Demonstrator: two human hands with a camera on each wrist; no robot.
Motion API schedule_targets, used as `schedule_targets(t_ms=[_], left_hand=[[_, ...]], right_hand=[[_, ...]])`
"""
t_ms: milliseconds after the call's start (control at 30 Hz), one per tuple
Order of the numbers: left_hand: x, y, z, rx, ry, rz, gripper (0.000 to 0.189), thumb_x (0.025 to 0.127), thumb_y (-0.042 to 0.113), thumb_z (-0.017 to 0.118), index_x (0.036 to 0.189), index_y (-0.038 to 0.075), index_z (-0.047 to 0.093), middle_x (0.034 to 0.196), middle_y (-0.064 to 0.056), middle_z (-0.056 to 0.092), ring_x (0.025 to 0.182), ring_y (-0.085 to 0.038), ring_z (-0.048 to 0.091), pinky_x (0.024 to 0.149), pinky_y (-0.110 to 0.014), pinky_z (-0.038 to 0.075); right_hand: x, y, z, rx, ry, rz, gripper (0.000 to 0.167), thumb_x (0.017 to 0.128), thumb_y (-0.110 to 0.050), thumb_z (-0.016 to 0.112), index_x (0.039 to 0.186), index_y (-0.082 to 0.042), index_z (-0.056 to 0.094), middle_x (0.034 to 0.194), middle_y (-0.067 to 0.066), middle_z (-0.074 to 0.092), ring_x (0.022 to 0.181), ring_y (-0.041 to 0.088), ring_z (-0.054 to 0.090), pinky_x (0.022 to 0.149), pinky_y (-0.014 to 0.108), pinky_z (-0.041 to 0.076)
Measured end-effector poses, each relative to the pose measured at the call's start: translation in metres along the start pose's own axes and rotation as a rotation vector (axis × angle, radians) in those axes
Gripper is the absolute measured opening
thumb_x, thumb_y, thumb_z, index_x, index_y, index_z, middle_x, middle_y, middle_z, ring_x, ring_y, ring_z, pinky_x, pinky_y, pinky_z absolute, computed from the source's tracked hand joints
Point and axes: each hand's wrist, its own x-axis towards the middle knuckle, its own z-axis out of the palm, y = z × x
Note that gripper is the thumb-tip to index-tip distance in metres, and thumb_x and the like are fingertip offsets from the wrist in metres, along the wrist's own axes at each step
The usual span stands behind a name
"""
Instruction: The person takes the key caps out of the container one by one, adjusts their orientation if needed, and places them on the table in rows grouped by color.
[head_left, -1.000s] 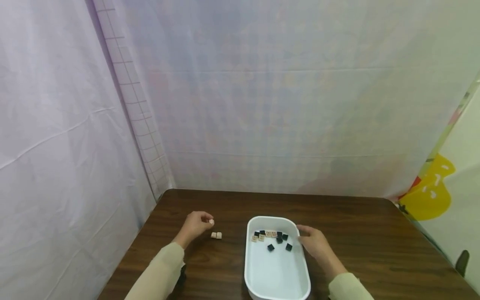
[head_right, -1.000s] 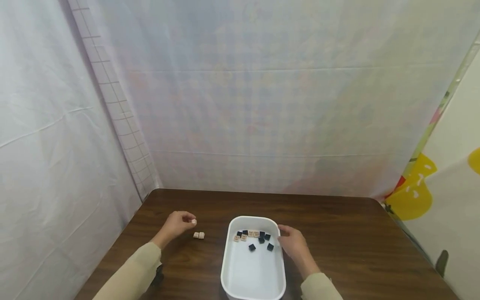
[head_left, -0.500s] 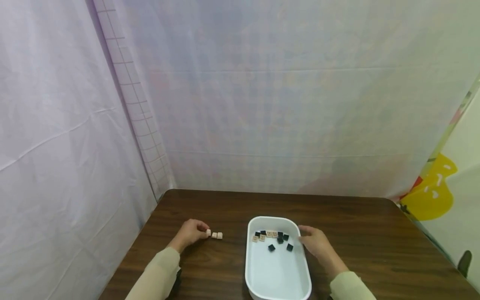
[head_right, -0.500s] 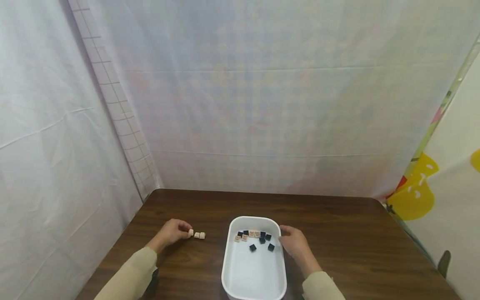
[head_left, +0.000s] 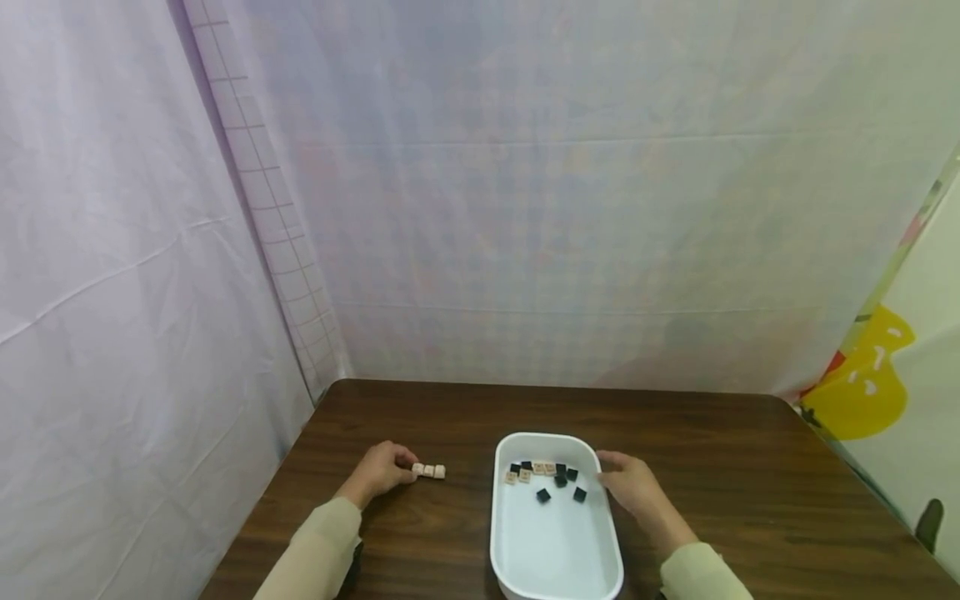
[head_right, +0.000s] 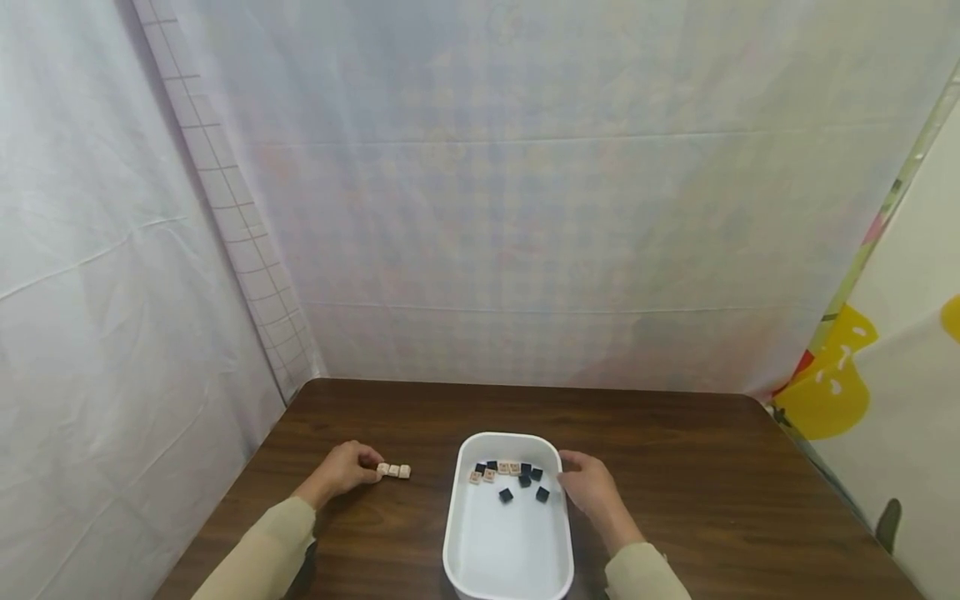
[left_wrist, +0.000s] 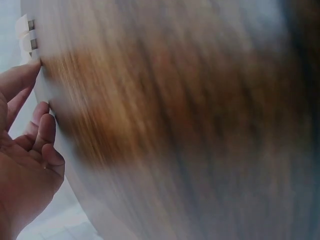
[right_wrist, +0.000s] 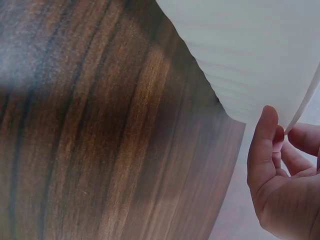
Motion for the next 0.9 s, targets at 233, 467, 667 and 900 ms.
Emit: schedule_targets(t_ms=[233, 467, 667, 900], left_hand=[[-0.0001, 0.0021, -0.0002, 0.01, -0.005, -0.012, 0.018, 0.074, 0.003, 0.082, 0.09, 0.006, 0.074, 0.085, -0.001, 0.063, 0.081, -0.015, 0.052, 0.077, -0.039, 0.045], [-0.0011, 0.0042, -0.0007, -0.003, 0.005, 0.007, 0.017, 0.074, 0.004, 0.082, 0.089, 0.005, 0.074, 0.084, -0.002, 0.063, 0.079, -0.015, 0.051, 0.075, -0.037, 0.045], [-0.0017, 0.0048, -0.0006, -0.009, 0.004, 0.01, 0.018, 0.074, 0.004, 0.082, 0.09, 0.005, 0.074, 0.085, -0.002, 0.063, 0.08, -0.016, 0.053, 0.076, -0.037, 0.045], [0.0023, 0.0102, -0.0013, -0.002, 0.013, 0.034, 0.022, 0.074, 0.008, 0.081, 0.095, 0.004, 0.073, 0.089, -0.004, 0.063, 0.085, -0.022, 0.059, 0.079, -0.04, 0.048]], right_hand=[[0.0, 0.0009, -0.0002, 0.007, 0.007, -0.012, 0.045, 0.092, -0.005, 0.059, 0.136, 0.003, 0.055, 0.136, 0.034, 0.049, 0.11, 0.045, 0.058, 0.081, 0.056, 0.052], [-0.0008, -0.0002, -0.0013, 0.012, 0.001, -0.019, 0.045, 0.092, -0.006, 0.06, 0.135, 0.003, 0.055, 0.135, 0.034, 0.049, 0.109, 0.045, 0.058, 0.078, 0.053, 0.053], [-0.0017, -0.0003, -0.0018, 0.004, 0.01, -0.032, 0.044, 0.091, -0.006, 0.061, 0.134, 0.003, 0.057, 0.133, 0.034, 0.051, 0.108, 0.043, 0.058, 0.084, 0.055, 0.051], [-0.0026, -0.0014, -0.0021, 0.009, 0.003, -0.025, 0.045, 0.092, -0.005, 0.06, 0.136, 0.002, 0.055, 0.134, 0.034, 0.05, 0.107, 0.043, 0.058, 0.079, 0.053, 0.053]])
